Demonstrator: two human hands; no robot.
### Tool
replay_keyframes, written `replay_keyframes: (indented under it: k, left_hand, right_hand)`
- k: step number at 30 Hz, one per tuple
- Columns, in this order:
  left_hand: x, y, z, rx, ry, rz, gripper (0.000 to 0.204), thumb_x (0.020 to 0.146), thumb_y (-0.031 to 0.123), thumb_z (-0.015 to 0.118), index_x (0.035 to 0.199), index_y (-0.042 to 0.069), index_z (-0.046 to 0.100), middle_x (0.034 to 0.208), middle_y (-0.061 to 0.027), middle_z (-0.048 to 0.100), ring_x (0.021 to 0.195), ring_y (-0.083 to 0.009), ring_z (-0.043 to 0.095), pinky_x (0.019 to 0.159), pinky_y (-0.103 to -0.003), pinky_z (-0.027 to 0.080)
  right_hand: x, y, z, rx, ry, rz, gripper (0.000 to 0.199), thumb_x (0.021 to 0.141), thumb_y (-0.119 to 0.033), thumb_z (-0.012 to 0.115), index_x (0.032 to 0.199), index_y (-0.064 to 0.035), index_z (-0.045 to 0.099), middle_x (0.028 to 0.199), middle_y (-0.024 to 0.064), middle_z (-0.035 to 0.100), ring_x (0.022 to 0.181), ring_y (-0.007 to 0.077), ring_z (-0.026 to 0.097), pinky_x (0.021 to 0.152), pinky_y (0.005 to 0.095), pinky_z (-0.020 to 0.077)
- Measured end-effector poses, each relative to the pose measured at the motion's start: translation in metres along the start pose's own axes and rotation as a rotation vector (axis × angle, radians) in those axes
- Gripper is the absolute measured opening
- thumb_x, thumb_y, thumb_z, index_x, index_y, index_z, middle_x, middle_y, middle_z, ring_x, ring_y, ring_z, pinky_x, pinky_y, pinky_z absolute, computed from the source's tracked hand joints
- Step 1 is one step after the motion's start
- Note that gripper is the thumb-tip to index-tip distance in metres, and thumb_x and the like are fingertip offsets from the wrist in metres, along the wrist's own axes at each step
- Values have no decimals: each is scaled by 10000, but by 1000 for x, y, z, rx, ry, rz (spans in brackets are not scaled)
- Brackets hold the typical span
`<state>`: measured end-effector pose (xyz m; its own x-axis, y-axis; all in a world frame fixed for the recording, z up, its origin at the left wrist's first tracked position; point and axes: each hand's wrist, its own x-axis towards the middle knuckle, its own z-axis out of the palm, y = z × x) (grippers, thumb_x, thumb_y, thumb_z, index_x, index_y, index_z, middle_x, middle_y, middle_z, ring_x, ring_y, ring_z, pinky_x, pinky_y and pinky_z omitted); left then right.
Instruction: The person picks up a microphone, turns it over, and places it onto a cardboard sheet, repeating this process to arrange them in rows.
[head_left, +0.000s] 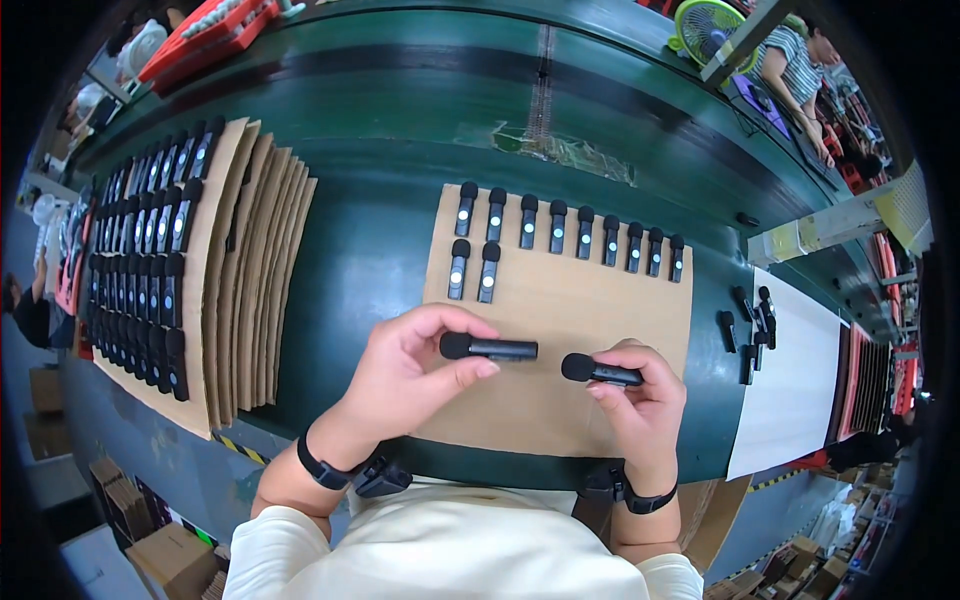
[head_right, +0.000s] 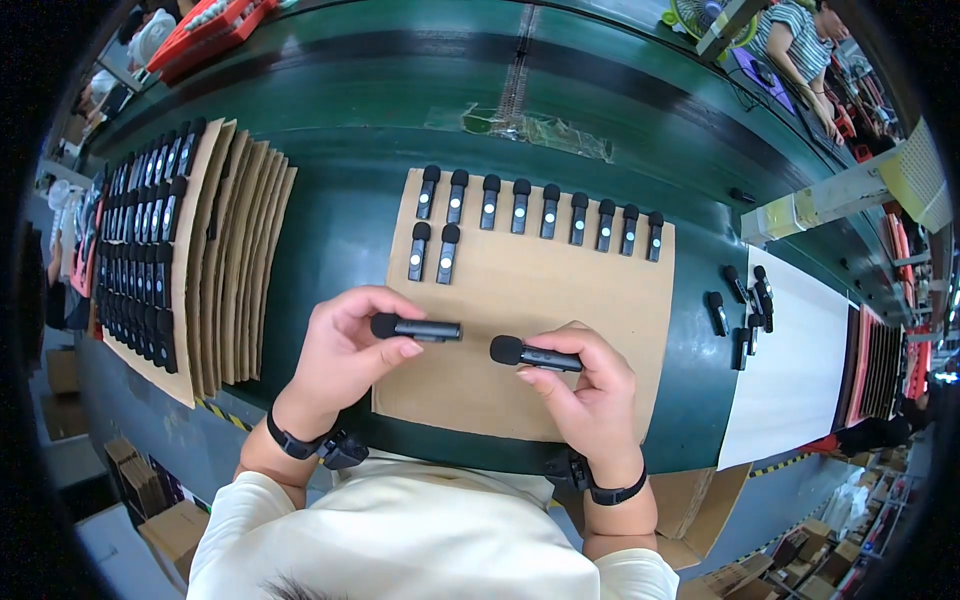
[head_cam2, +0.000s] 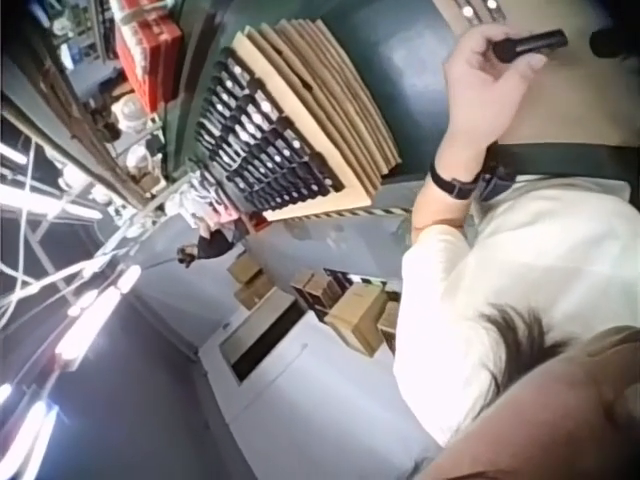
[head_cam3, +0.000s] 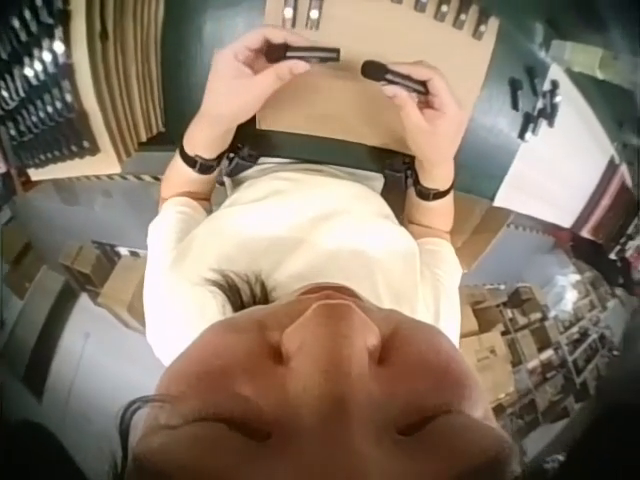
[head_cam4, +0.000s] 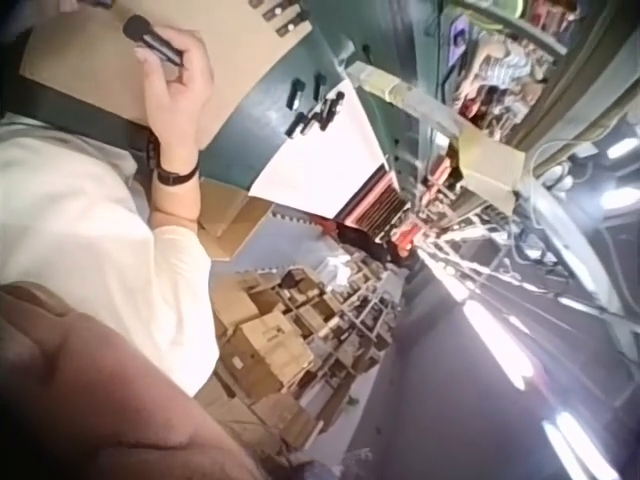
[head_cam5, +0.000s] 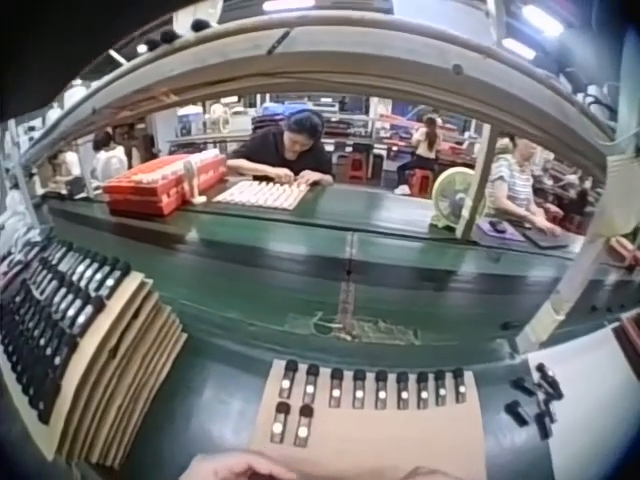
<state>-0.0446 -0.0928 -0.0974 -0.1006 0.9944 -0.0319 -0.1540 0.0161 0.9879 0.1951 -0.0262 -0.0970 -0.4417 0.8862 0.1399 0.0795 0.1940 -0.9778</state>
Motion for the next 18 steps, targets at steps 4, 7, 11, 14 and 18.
replay_keyframes:
  k: [4, 7, 11, 14, 18]
  left_hand:
    - [-10, 1, -7, 275, -26, 214, 273, 763, -10, 788, 1010, -2, 670, 962, -94, 692, 921, -197, 647, 960, -359, 476]
    - [-11, 3, -8, 282, -25, 211, 264, 755, -8, 786, 996, 5, 678, 952, -96, 693, 930, -211, 647, 970, -369, 475]
    - [-10, 1, -10, 305, -25, 269, 269, 747, -13, 780, 998, 9, 683, 950, -98, 694, 929, -229, 648, 992, -390, 470]
    - [-10, 2, -10, 337, -19, 303, 273, 745, -19, 773, 1003, 8, 684, 957, -101, 694, 925, -237, 648, 1011, -409, 464]
    - [-10, 2, -10, 376, -11, 330, 276, 745, -29, 763, 1008, 3, 684, 974, -108, 697, 928, -241, 651, 1039, -440, 452]
  right_hand:
    - [2, 0, 5, -32, -57, -36, 256, 798, -1, 767, 1020, 18, 641, 904, 79, 646, 812, 141, 607, 717, 235, 478]
    - [5, 1, 9, -57, -91, -95, 260, 808, -31, 767, 1021, 22, 627, 883, 62, 608, 772, 107, 559, 655, 202, 443]
    - [8, -2, 12, -99, -118, -169, 268, 804, -36, 770, 1023, 28, 629, 863, 71, 605, 772, 141, 558, 667, 230, 440]
    - [11, -4, 13, -180, -148, -277, 271, 797, -31, 770, 1022, 28, 630, 878, 87, 602, 807, 174, 560, 704, 261, 448]
    - [8, -6, 17, -147, -86, -216, 277, 784, -15, 773, 1012, 22, 622, 913, 102, 601, 838, 187, 554, 730, 278, 451]
